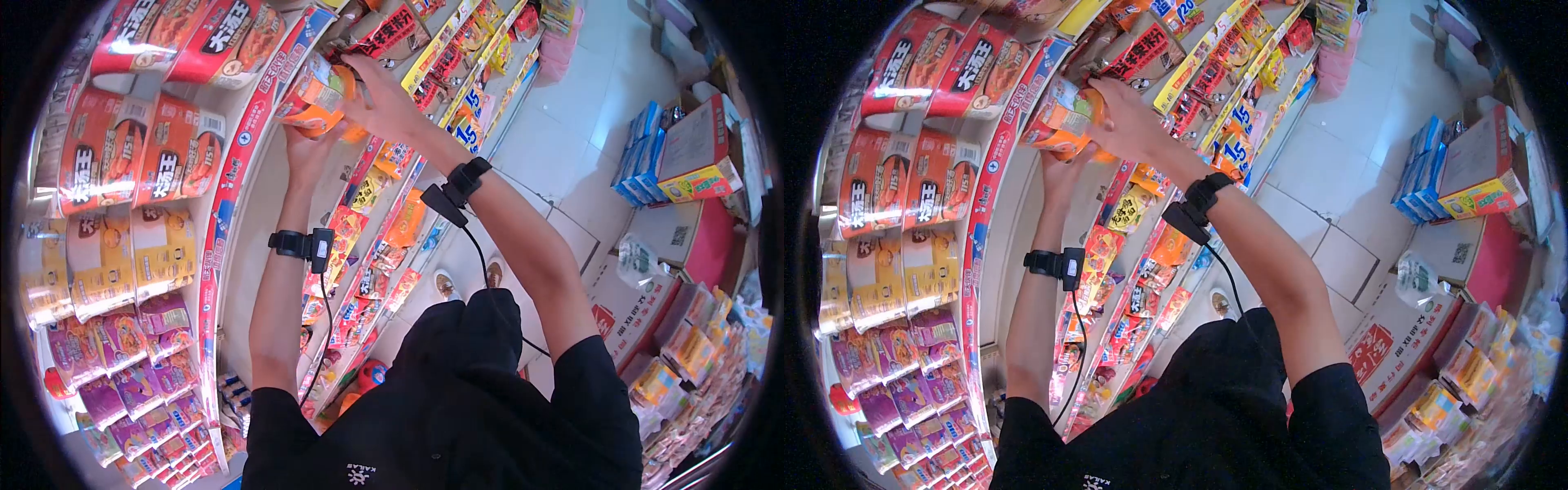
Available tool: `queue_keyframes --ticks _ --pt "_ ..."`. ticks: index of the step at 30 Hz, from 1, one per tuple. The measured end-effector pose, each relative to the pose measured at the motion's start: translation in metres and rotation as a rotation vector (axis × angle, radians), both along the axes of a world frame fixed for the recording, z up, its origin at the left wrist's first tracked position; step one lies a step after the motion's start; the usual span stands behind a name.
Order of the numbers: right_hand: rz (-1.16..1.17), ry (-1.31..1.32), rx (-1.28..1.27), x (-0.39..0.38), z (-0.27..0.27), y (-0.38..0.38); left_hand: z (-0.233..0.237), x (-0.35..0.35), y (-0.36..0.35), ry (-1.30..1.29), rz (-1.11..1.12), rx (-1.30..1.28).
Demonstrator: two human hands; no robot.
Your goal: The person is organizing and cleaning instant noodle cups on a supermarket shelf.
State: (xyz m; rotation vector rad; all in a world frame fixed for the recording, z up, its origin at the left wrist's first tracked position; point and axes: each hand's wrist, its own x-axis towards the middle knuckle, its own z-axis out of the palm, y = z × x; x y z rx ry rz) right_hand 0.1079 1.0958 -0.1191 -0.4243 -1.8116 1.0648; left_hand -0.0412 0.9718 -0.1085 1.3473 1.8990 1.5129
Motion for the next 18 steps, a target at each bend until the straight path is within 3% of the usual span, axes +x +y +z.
queue_keyframes --ticks 1,5,7,10,12,13,14,15,18 --pt "-0.146 0.053 0.222 -0.003 0.001 -0.003 -0.002 0.002 0.0 -0.004 0.006 0.005" --pt "-0.12 -0.019 0.266 -0.005 0.038 -0.002 -0.018 -0.006 -0.001 -0.005 -0.003 0.127" --pt "0.318 -0.093 0.016 -0.002 0.047 0.02 -0.021 -0.012 -0.004 0.032 -0.004 0.153" --pt "0.46 -0.076 -0.017 -0.023 0.024 0.056 -0.011 -0.009 -0.015 0.138 0.085 0.065" --pt "0.44 -0.061 -0.094 -0.028 0.03 0.048 -0.002 0.002 -0.026 -0.015 0.15 0.002" --pt "0.292 -0.136 0.024 -0.026 0.03 0.04 -0.003 0.0 -0.028 -0.02 0.157 0.005" --pt "0.142 -0.208 0.142 -0.025 0.033 0.033 -0.007 -0.005 -0.028 0.159 0.156 -0.022" --pt "0.152 -0.154 0.189 -0.03 0.032 0.027 -0.011 -0.009 -0.03 0.336 0.154 -0.051" --pt "0.363 -0.036 0.031 -0.033 0.034 0.028 -0.014 -0.013 -0.034 0.172 0.15 -0.107"
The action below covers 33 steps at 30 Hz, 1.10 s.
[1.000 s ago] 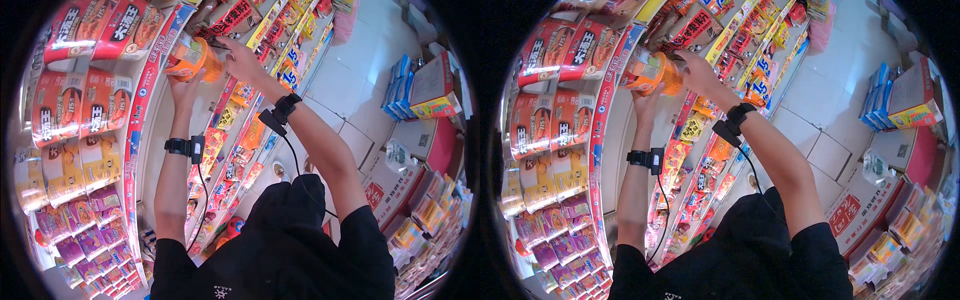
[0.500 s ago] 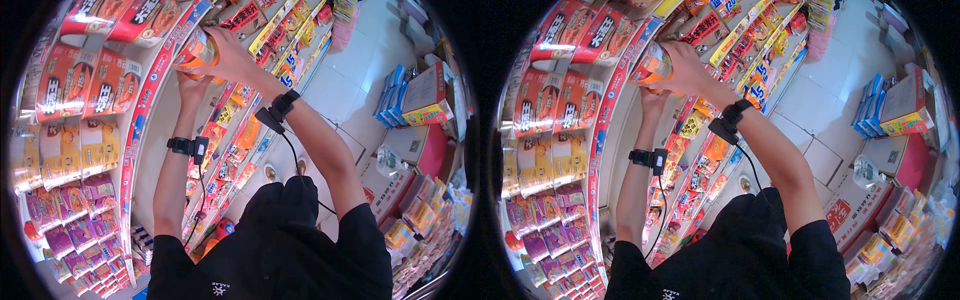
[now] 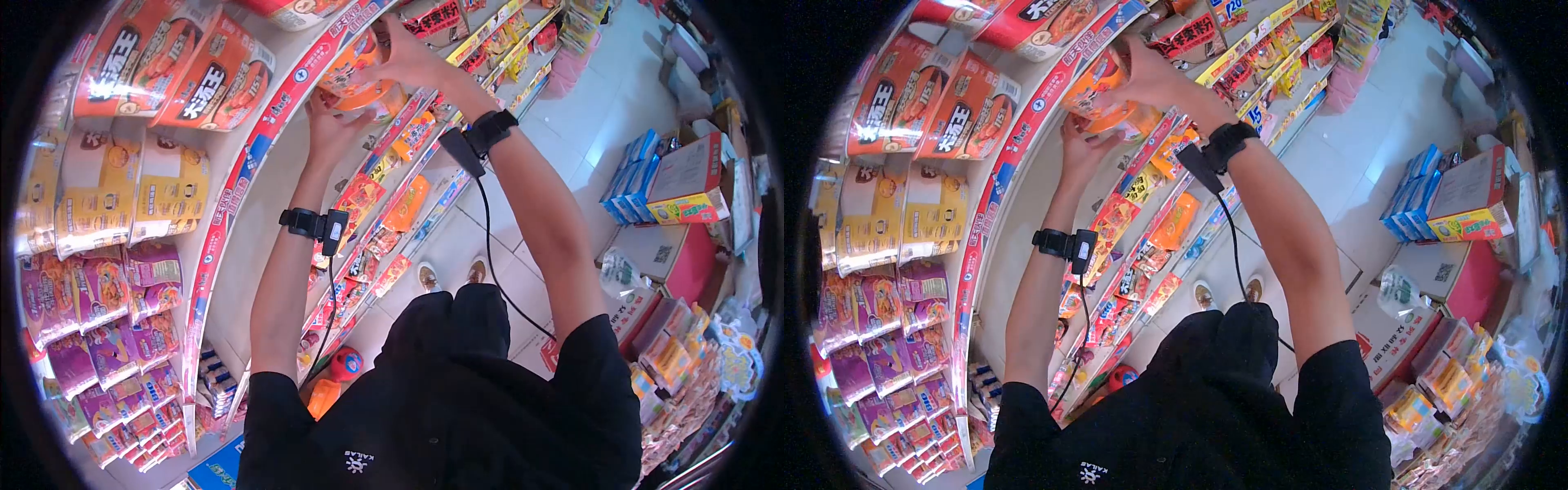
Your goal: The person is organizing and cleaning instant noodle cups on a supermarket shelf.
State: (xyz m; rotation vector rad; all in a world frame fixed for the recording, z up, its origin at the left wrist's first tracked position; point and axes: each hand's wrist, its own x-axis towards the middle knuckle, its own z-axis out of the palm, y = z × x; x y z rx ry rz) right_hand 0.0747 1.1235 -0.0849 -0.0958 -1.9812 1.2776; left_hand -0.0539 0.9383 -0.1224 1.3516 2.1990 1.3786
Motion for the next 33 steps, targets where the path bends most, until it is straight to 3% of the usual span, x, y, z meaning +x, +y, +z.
queue_keyframes --ticks 1,3,7,10,12,15,18,20,22,24,27,28,30,33 --pt "0.003 -0.002 0.002 0.0 0.0 0.005 0.001 -0.001 -0.002 -0.002 0.003 0.002" --pt "0.229 -0.108 -0.154 0.006 0.005 0.018 0.001 -0.004 -0.006 -0.008 -0.083 0.005" --pt "0.206 -0.222 -0.095 0.01 0.008 0.024 -0.017 -0.006 0.01 -0.29 -0.101 0.167" --pt "0.124 -0.129 -0.207 0.018 0.004 0.007 -0.014 0.008 0.013 -0.19 -0.027 0.174" --pt "-0.278 -0.041 0.137 0.009 -0.009 0.0 -0.017 0.009 0.018 0.056 0.028 0.064" --pt "-0.39 -0.086 0.196 0.009 -0.013 -0.028 -0.019 0.024 0.025 -0.145 -0.068 0.245" --pt "-0.318 -0.009 -0.014 -0.001 -0.017 -0.027 -0.019 0.021 0.029 -0.049 -0.039 0.214" --pt "-0.356 0.024 0.004 0.0 -0.019 -0.024 -0.023 0.014 0.03 -0.038 -0.041 0.215" --pt "-0.224 -0.067 -0.059 0.005 -0.014 -0.017 -0.024 -0.001 0.028 -0.023 -0.04 0.222" --pt "-0.223 -0.029 -0.035 0.004 -0.018 -0.01 -0.014 -0.01 0.023 -0.277 -0.211 0.199" --pt "-0.209 -0.003 -0.034 0.006 -0.017 -0.009 -0.011 -0.004 0.025 -0.373 -0.18 0.203" --pt "-0.197 -0.016 -0.062 0.007 -0.016 -0.011 -0.011 0.0 0.031 -0.362 -0.179 0.208" --pt "-0.247 -0.033 -0.015 0.012 -0.01 -0.02 -0.013 0.01 0.045 -0.09 -0.115 0.334" --pt "-0.378 -0.046 0.068 0.016 -0.005 -0.024 -0.007 -0.004 0.038 -0.295 -0.158 0.304"
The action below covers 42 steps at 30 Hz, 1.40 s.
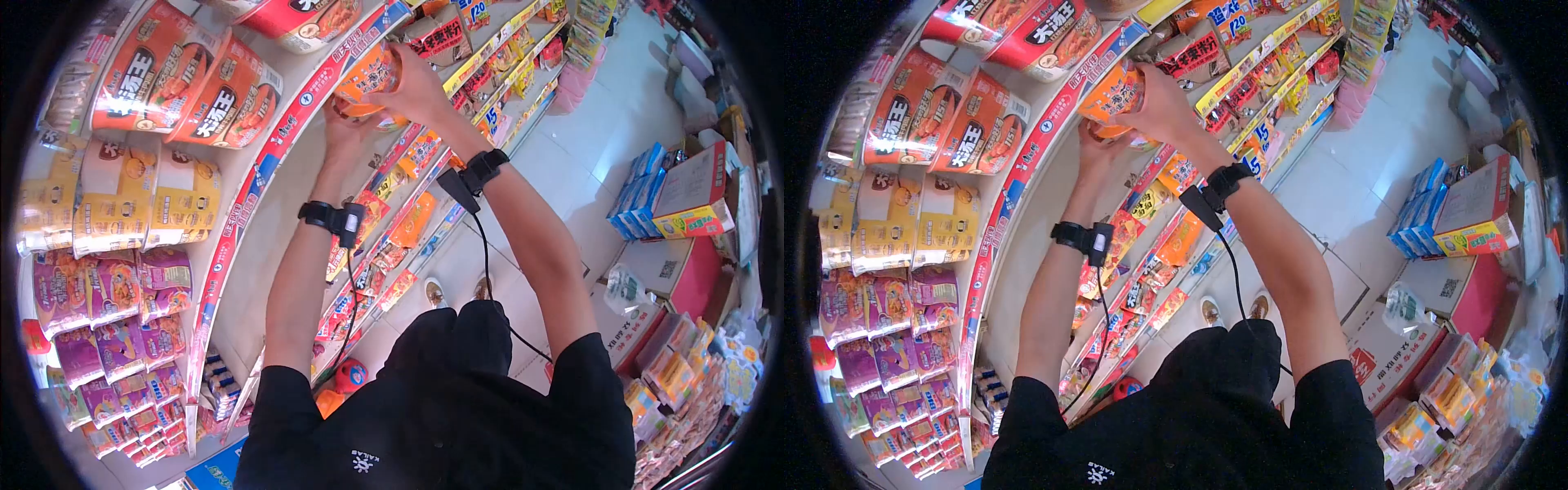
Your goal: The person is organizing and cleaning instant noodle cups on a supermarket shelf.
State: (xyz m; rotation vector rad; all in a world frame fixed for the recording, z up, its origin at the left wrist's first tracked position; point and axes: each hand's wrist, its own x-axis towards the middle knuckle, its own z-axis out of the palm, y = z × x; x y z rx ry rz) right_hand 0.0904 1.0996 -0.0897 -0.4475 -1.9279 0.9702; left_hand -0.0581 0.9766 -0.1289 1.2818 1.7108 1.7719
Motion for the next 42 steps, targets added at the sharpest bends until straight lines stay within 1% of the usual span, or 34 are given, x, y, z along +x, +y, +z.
queue_keyframes --ticks 1,2,4,5,6,7,8,10,11,12,13,15,17,19,20,21,22,23,25,26,28,29,31,32,34,35,37,38,40,42 --pt "0.0 0.002 0.002 0.002 0.001 -0.001 0.003 -0.011 -0.007 -0.084 -0.102 -0.075" --pt "0.014 -0.015 -0.011 0.006 0.004 0.0 0.009 -0.02 -0.013 -0.081 -0.106 -0.071" --pt "0.023 -0.033 -0.021 0.007 0.003 0.005 0.02 -0.034 -0.027 -0.014 0.027 -0.324" --pt "0.073 -0.002 -0.051 0.002 -0.004 0.006 0.021 -0.038 -0.033 -0.012 0.023 -0.32" --pt "0.12 0.03 -0.081 -0.001 -0.005 0.008 0.02 -0.042 -0.037 -0.072 -0.054 -0.37" --pt "0.115 0.031 -0.079 -0.005 -0.006 0.012 0.018 -0.044 -0.039 -0.132 -0.132 -0.421" --pt "0.143 0.045 -0.1 -0.009 -0.007 0.012 0.015 -0.038 -0.037 -0.134 -0.134 -0.423" --pt "0.172 0.052 -0.126 -0.008 -0.005 0.008 0.005 -0.016 -0.03 0.15 0.044 -0.329" --pt "0.124 -0.027 -0.062 -0.003 0.004 0.006 0.006 -0.01 -0.028 0.144 0.046 -0.329" --pt "0.08 -0.107 0.001 -0.002 0.006 0.004 0.008 -0.006 -0.026 0.05 -0.035 -0.252" --pt "0.086 -0.113 0.001 0.0 0.007 0.002 0.012 -0.003 -0.025 -0.043 -0.115 -0.172" --pt "0.164 -0.076 -0.053 0.001 0.004 0.008 0.011 -0.006 -0.021 -0.037 -0.098 -0.187" --pt "0.184 -0.068 -0.052 -0.004 0.004 0.016 0.014 -0.012 -0.018 -0.026 -0.085 -0.205" --pt "0.196 -0.06 -0.06 -0.008 0.0 0.021 0.017 -0.019 -0.022 -0.076 -0.191 -0.295" --pt "0.248 -0.052 -0.1 -0.01 -0.001 0.022 0.015 -0.021 -0.024 -0.079 -0.194 -0.298" --pt "0.301 -0.043 -0.14 -0.012 -0.003 0.022 0.012 -0.024 -0.028 -0.11 -0.134 -0.3" --pt "0.301 -0.045 -0.096 -0.012 -0.005 0.023 0.011 -0.028 -0.032 -0.137 -0.073 -0.301" --pt "0.299 -0.044 -0.097 -0.011 -0.004 0.022 0.008 -0.037 -0.038 -0.136 -0.075 -0.302" --pt "0.215 -0.065 -0.042 -0.006 -0.002 0.018 0.001 -0.054 -0.046 -0.349 0.085 -0.362" --pt "0.211 -0.064 -0.044 -0.006 -0.004 0.018 0.002 -0.049 -0.047 -0.347 0.081 -0.365" --pt "0.239 -0.058 -0.106 -0.008 -0.006 0.018 0.001 -0.035 -0.048 -0.309 -0.055 -0.266" --pt "0.237 -0.057 -0.109 -0.008 -0.004 0.015 -0.001 -0.026 -0.043 -0.309 -0.055 -0.269" --pt "0.147 -0.133 -0.044 -0.009 0.003 0.008 -0.006 -0.007 -0.03 -0.108 -0.07 -0.197" --pt "0.149 -0.132 -0.043 -0.009 0.004 0.007 0.002 0.0 -0.027 -0.107 -0.069 -0.196" --pt "0.131 -0.162 -0.015 -0.007 0.002 0.005 0.023 0.013 -0.025 -0.185 -0.053 -0.291" --pt "0.132 -0.165 -0.019 -0.008 -0.003 0.006 0.02 0.01 -0.025 -0.189 -0.053 -0.295" --pt "0.135 -0.078 0.026 -0.012 -0.01 0.008 0.016 0.002 -0.021 -0.104 -0.082 -0.299" --pt "0.133 -0.075 0.023 -0.008 -0.006 0.004 0.014 0.0 -0.021 -0.102 -0.084 -0.303" --pt "0.2 -0.182 -0.011 0.0 0.003 -0.001 0.01 -0.005 -0.017 -0.127 -0.185 -0.316" --pt "0.226 -0.183 -0.029 0.003 0.005 0.003 0.015 0.002 -0.017 -0.152 -0.181 -0.298"
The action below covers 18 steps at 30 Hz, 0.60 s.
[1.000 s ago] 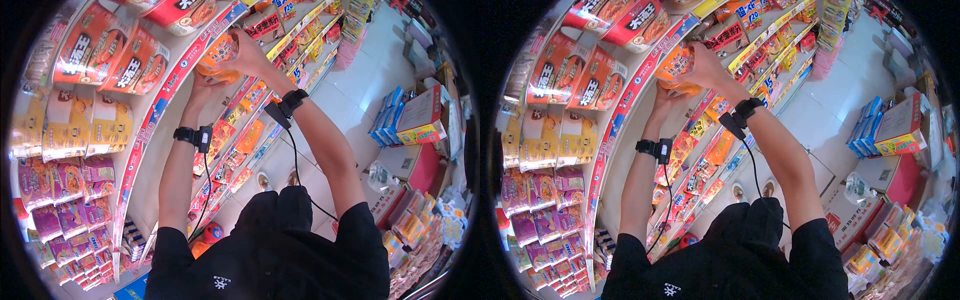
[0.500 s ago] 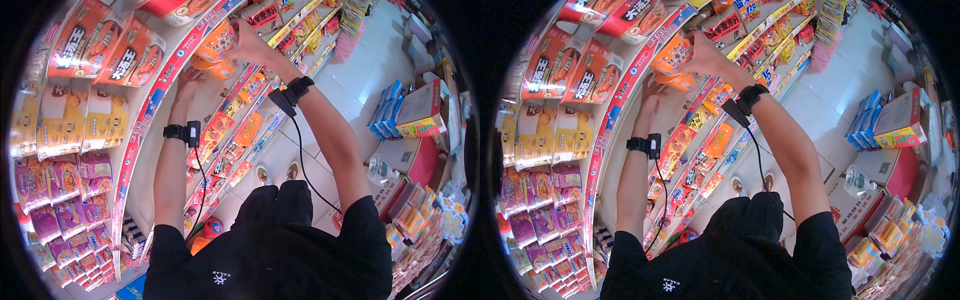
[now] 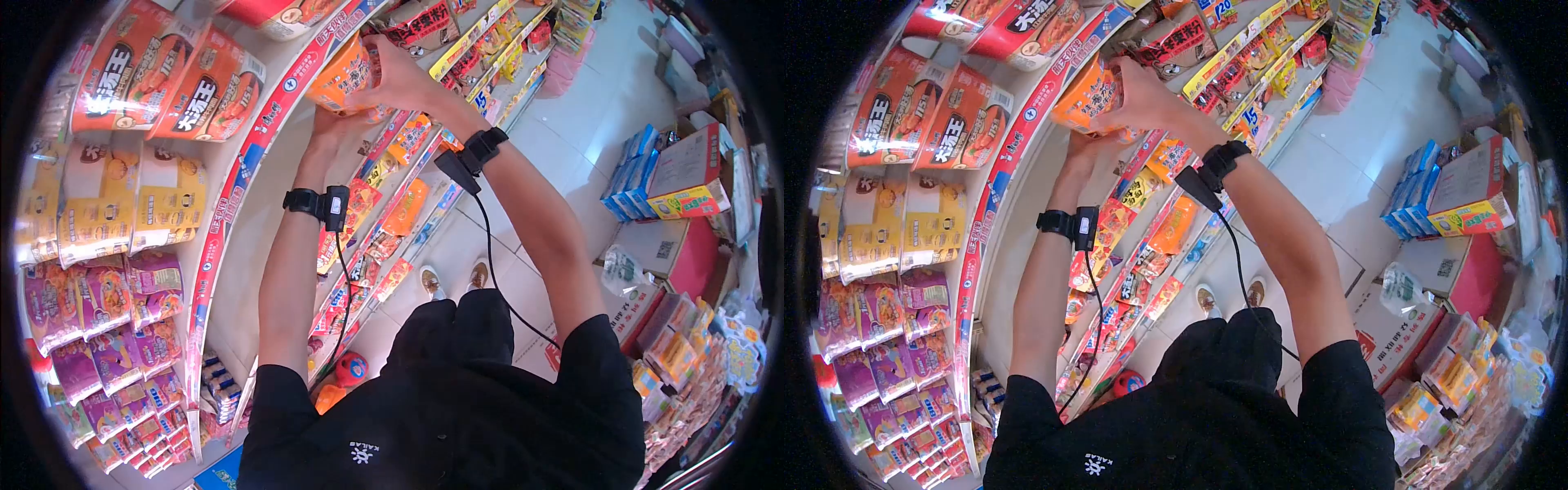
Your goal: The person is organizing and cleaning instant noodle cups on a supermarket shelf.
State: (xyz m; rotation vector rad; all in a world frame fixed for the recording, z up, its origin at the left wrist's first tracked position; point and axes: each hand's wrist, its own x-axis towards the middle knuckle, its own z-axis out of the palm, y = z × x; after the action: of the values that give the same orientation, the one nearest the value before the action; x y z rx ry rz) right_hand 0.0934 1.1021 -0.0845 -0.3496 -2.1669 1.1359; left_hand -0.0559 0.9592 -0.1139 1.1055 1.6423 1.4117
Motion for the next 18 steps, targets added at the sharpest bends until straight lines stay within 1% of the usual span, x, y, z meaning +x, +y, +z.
queue_keyframes --ticks 2,4,8,10,14,16,18 --pt "0.023 0.002 -0.028 -0.001 -0.004 0.004 0.0 0.004 0.0 -0.02 0.007 0.008" --pt "0.068 0.2 -0.097 -0.011 -0.016 0.012 -0.005 0.005 0.001 -0.081 0.071 0.093" --pt "0.01 0.219 -0.057 -0.009 -0.019 0.008 0.002 0.007 0.001 -0.016 0.024 0.053" --pt "-0.068 0.188 -0.007 -0.005 -0.013 0.003 0.0 0.006 0.001 0.043 0.099 0.028" --pt "-0.079 0.179 -0.009 -0.006 -0.016 0.001 0.004 0.007 0.001 0.024 0.076 0.015" --pt "-0.033 0.163 -0.043 -0.005 -0.016 0.001 0.002 0.005 0.0 0.043 0.07 -0.002" --pt "-0.062 0.193 -0.045 0.013 -0.01 -0.009 -0.012 0.001 -0.006 0.092 0.087 0.045"
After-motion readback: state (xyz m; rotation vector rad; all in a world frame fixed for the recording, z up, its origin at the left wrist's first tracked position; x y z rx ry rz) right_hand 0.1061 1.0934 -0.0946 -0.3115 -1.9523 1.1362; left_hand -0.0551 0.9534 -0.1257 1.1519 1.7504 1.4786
